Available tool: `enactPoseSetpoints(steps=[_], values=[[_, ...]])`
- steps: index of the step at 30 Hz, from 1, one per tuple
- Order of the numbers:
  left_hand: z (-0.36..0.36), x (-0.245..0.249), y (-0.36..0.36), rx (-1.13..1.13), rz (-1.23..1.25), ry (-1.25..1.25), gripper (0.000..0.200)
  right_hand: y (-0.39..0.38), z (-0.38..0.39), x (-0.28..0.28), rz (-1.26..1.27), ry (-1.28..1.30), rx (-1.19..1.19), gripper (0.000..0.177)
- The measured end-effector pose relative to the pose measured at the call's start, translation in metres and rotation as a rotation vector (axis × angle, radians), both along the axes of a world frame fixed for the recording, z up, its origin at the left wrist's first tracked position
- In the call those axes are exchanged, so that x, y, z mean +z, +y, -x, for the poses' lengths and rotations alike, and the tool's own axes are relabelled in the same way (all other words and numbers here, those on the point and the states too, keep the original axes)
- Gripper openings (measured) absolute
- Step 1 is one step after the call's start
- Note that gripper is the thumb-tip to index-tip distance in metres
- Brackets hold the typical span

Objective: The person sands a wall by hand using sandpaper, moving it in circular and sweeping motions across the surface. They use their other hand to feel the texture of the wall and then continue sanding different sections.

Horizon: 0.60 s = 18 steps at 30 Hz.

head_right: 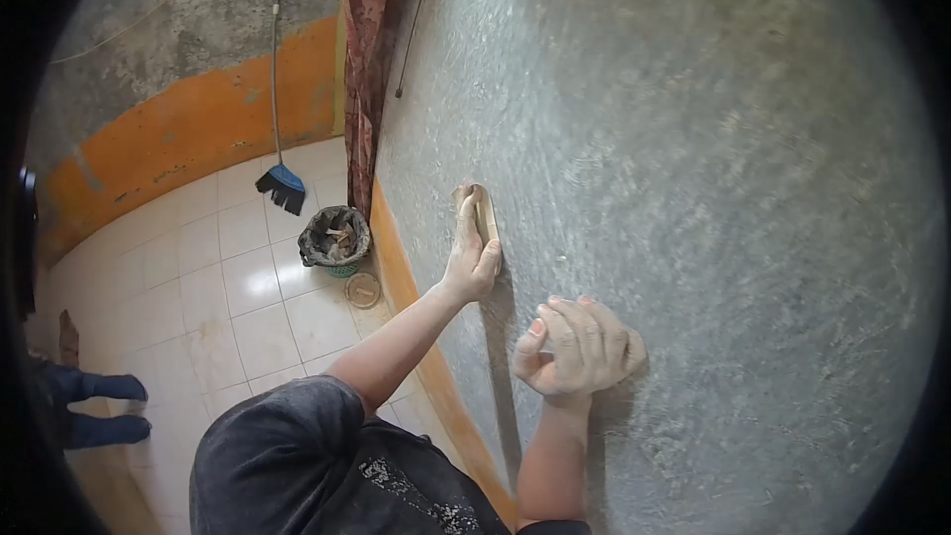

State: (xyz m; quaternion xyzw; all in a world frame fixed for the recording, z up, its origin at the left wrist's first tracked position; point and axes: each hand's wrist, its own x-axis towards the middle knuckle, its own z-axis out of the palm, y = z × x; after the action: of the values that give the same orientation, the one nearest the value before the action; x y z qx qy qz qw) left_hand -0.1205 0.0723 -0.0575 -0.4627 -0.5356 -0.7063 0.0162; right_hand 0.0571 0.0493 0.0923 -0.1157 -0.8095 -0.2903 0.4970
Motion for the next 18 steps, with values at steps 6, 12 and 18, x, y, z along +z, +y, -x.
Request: enactPoseSetpoints(steps=[6,12,18], values=[[0.003,-0.012,0.008,0.056,0.084,-0.099,0.080,0.003,-0.007,-0.009,0.108,0.028,0.201,0.016],[0.062,0.028,0.036,0.205,0.191,-0.133,0.076,0.000,0.007,-0.013,0.188,0.016,0.270,0.015],[0.049,0.027,0.033,0.227,0.033,0.211,0.072,0.007,0.053,-0.015,0.298,0.037,0.322,0.014]])
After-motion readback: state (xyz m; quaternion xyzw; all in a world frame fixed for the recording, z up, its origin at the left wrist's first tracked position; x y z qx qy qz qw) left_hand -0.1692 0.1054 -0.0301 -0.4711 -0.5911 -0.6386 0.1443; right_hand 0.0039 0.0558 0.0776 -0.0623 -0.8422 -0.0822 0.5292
